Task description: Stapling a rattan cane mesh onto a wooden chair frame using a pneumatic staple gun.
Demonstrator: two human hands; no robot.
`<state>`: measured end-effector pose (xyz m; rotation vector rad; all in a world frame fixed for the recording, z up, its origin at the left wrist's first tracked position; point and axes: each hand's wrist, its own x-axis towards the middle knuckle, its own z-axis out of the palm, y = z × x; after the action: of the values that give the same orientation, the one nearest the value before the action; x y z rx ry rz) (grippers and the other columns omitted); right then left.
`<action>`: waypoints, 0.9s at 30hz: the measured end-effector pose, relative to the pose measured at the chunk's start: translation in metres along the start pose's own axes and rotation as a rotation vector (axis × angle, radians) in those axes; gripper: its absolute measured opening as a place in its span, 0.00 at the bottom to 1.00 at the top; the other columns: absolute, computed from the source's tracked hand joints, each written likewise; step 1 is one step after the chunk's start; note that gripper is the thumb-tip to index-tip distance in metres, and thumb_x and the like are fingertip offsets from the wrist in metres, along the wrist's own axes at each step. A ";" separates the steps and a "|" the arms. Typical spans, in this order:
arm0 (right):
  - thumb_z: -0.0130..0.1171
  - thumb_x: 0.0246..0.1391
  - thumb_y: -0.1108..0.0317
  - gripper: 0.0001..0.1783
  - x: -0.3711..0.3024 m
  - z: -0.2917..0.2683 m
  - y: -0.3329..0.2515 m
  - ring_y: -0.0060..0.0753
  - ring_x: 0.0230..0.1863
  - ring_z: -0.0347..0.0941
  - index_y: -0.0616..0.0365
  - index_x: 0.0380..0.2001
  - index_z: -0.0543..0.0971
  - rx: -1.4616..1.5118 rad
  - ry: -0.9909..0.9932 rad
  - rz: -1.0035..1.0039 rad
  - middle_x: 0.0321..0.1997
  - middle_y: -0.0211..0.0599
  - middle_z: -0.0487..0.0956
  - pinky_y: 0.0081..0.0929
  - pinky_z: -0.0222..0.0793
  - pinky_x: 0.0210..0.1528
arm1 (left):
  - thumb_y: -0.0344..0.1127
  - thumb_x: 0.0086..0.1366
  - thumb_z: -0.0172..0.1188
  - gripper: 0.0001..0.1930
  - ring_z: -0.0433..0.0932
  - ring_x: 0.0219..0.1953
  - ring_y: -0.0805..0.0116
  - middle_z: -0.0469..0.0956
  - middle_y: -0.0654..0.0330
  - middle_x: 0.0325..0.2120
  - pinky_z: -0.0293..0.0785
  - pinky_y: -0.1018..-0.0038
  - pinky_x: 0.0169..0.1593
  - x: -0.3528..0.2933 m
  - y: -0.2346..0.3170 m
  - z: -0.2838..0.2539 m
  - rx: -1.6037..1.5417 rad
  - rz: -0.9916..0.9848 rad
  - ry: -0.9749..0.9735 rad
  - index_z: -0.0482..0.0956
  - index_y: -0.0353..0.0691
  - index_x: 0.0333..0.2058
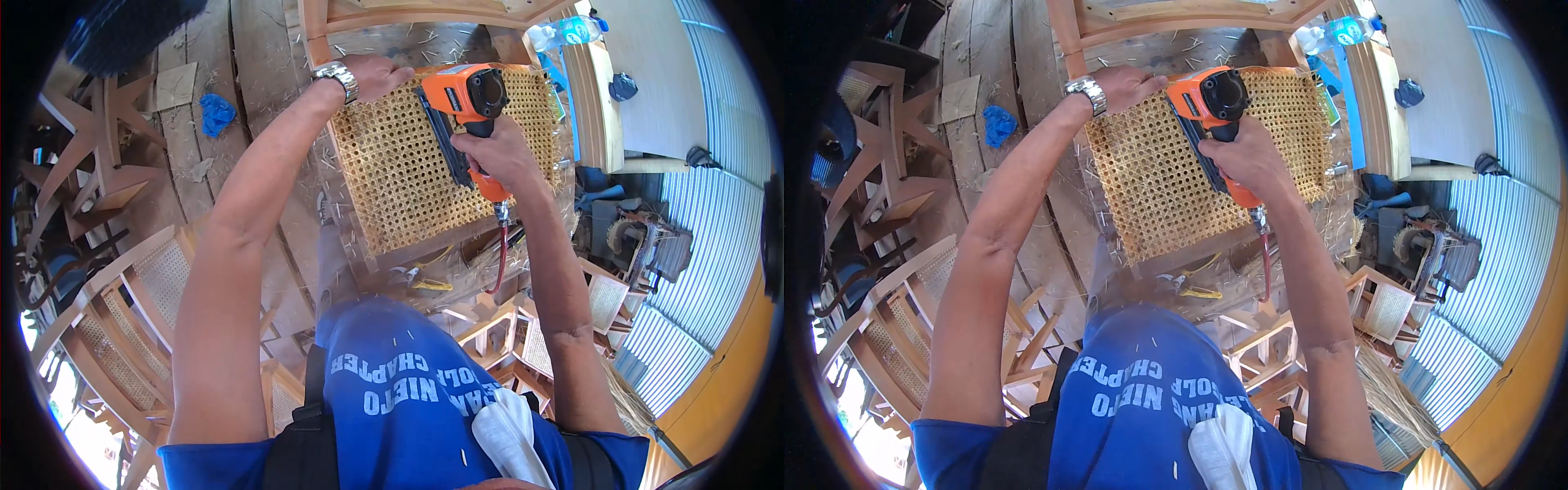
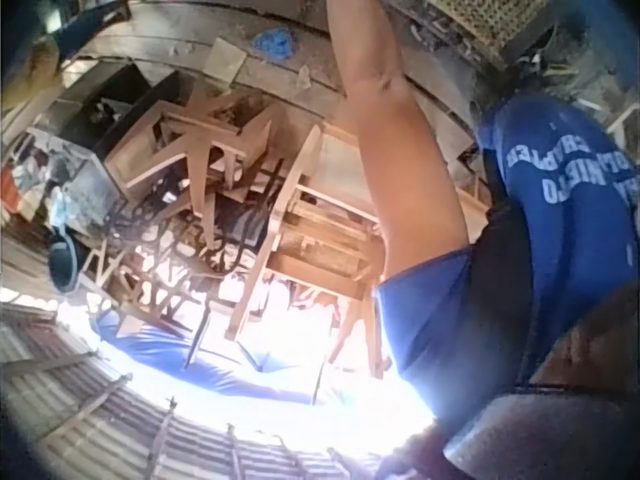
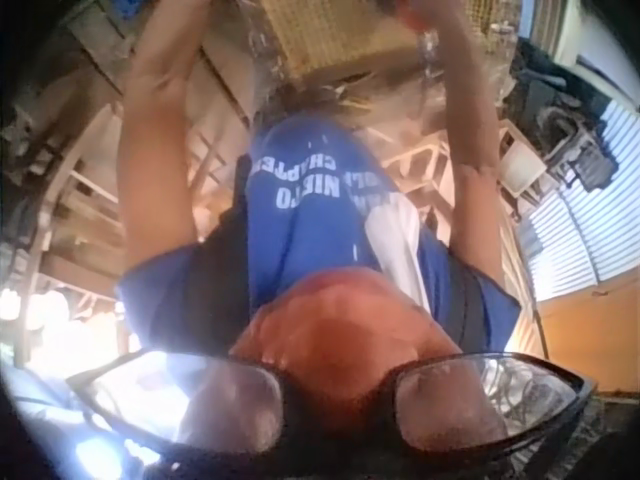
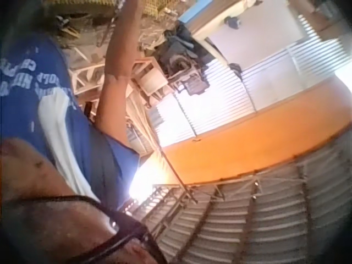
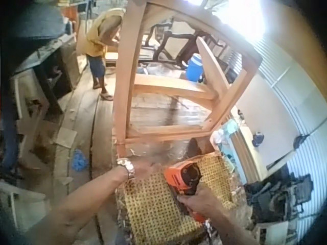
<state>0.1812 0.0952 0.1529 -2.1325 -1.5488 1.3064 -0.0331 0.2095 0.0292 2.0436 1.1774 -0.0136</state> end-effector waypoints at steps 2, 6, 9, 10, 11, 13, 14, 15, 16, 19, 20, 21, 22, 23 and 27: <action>0.66 0.49 0.68 0.08 0.001 0.002 -0.001 0.19 0.17 0.68 0.59 0.23 0.78 -0.003 0.005 0.004 0.16 0.27 0.74 0.23 0.63 0.22 | 0.65 0.71 0.36 0.33 0.81 0.47 0.47 0.83 0.48 0.42 0.74 0.55 0.53 -0.001 -0.001 0.001 -0.008 0.003 0.014 0.82 0.46 0.49; 0.67 0.51 0.68 0.08 0.006 0.004 0.003 0.19 0.17 0.68 0.59 0.27 0.78 -0.022 -0.003 0.014 0.16 0.26 0.74 0.24 0.64 0.22 | 0.64 0.71 0.36 0.33 0.81 0.46 0.47 0.83 0.48 0.42 0.74 0.55 0.53 0.001 -0.001 0.003 -0.007 0.011 0.027 0.82 0.45 0.48; 0.66 0.51 0.69 0.07 0.006 0.004 0.001 0.18 0.18 0.68 0.59 0.29 0.78 -0.011 -0.013 0.011 0.17 0.25 0.73 0.24 0.64 0.23 | 0.65 0.71 0.35 0.34 0.81 0.46 0.46 0.83 0.47 0.42 0.74 0.55 0.53 0.002 -0.002 0.004 -0.006 -0.002 0.026 0.83 0.44 0.47; 0.66 0.51 0.69 0.07 0.006 0.004 0.000 0.18 0.18 0.68 0.59 0.29 0.78 -0.012 -0.017 0.008 0.17 0.25 0.73 0.24 0.64 0.23 | 0.65 0.71 0.35 0.34 0.81 0.46 0.46 0.83 0.47 0.42 0.74 0.55 0.53 0.002 -0.002 0.004 -0.008 -0.003 0.025 0.83 0.44 0.47; 0.66 0.51 0.69 0.07 0.006 0.005 0.000 0.18 0.18 0.68 0.59 0.29 0.78 -0.012 -0.019 0.007 0.17 0.25 0.73 0.24 0.64 0.23 | 0.65 0.71 0.35 0.34 0.81 0.46 0.46 0.83 0.47 0.42 0.74 0.55 0.53 0.002 -0.003 0.005 -0.003 -0.002 0.027 0.83 0.44 0.46; 0.67 0.52 0.69 0.07 0.007 0.007 -0.001 0.18 0.18 0.68 0.59 0.30 0.78 -0.028 -0.006 0.008 0.17 0.25 0.73 0.24 0.64 0.23 | 0.65 0.71 0.35 0.35 0.81 0.46 0.46 0.83 0.47 0.42 0.74 0.55 0.53 0.003 -0.003 0.005 0.002 -0.003 0.028 0.83 0.43 0.46; 0.67 0.52 0.69 0.07 0.007 0.007 -0.001 0.18 0.18 0.68 0.59 0.30 0.78 -0.028 -0.007 0.008 0.17 0.25 0.73 0.24 0.64 0.23 | 0.65 0.71 0.35 0.35 0.81 0.46 0.46 0.83 0.47 0.42 0.74 0.55 0.53 0.003 -0.004 0.005 0.004 0.005 0.025 0.83 0.43 0.46; 0.67 0.51 0.69 0.07 0.007 0.006 -0.002 0.18 0.18 0.68 0.59 0.29 0.78 -0.034 -0.015 0.016 0.17 0.25 0.73 0.24 0.64 0.23 | 0.65 0.71 0.35 0.35 0.81 0.46 0.46 0.83 0.47 0.42 0.74 0.55 0.53 0.004 -0.004 0.005 0.006 0.013 0.022 0.83 0.43 0.46; 0.67 0.51 0.69 0.07 0.007 0.006 -0.002 0.18 0.18 0.68 0.59 0.29 0.79 -0.040 -0.022 0.023 0.17 0.25 0.74 0.24 0.64 0.23 | 0.65 0.71 0.35 0.35 0.81 0.46 0.46 0.83 0.47 0.42 0.74 0.55 0.53 0.004 -0.005 0.006 0.005 0.011 0.021 0.83 0.43 0.46; 0.67 0.51 0.69 0.07 0.007 0.005 -0.002 0.18 0.18 0.68 0.59 0.27 0.79 -0.023 -0.012 0.039 0.17 0.25 0.74 0.24 0.64 0.23 | 0.65 0.71 0.35 0.35 0.81 0.46 0.46 0.83 0.47 0.41 0.74 0.54 0.53 0.005 -0.004 0.005 0.002 0.007 0.022 0.83 0.43 0.46; 0.67 0.51 0.69 0.07 0.006 0.005 -0.002 0.18 0.18 0.68 0.59 0.27 0.79 -0.023 -0.013 0.039 0.17 0.25 0.74 0.24 0.64 0.23 | 0.65 0.71 0.35 0.35 0.82 0.45 0.46 0.83 0.47 0.41 0.74 0.54 0.53 0.004 -0.003 0.005 0.006 0.009 0.023 0.83 0.43 0.45; 0.67 0.51 0.68 0.08 0.004 0.005 -0.003 0.18 0.18 0.68 0.59 0.26 0.79 -0.018 -0.009 0.026 0.17 0.25 0.74 0.24 0.64 0.23 | 0.65 0.71 0.35 0.35 0.82 0.45 0.46 0.83 0.47 0.40 0.74 0.54 0.52 0.003 -0.003 0.004 0.010 0.012 0.023 0.83 0.42 0.45; 0.67 0.51 0.68 0.08 0.004 0.005 -0.003 0.18 0.18 0.69 0.59 0.26 0.79 -0.014 -0.005 0.013 0.17 0.25 0.74 0.24 0.64 0.23 | 0.65 0.71 0.35 0.35 0.82 0.45 0.46 0.83 0.47 0.40 0.74 0.54 0.52 0.003 -0.003 0.004 0.010 0.012 0.022 0.83 0.42 0.45; 0.67 0.51 0.68 0.08 0.004 0.005 -0.004 0.18 0.18 0.69 0.59 0.26 0.79 -0.013 -0.005 0.013 0.17 0.25 0.74 0.24 0.64 0.23 | 0.65 0.71 0.35 0.35 0.82 0.45 0.46 0.84 0.47 0.40 0.74 0.55 0.52 0.003 -0.004 0.005 -0.002 0.012 0.025 0.83 0.42 0.45; 0.66 0.52 0.67 0.07 0.008 0.004 0.000 0.19 0.19 0.70 0.59 0.29 0.80 -0.072 -0.004 0.023 0.17 0.26 0.75 0.24 0.65 0.24 | 0.65 0.71 0.35 0.35 0.82 0.43 0.47 0.84 0.47 0.38 0.75 0.55 0.50 0.004 -0.005 0.006 0.003 0.015 0.025 0.83 0.41 0.44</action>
<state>0.1781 0.1006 0.1465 -2.1983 -1.6007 1.2818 -0.0325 0.2106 0.0204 2.0608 1.1777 0.0172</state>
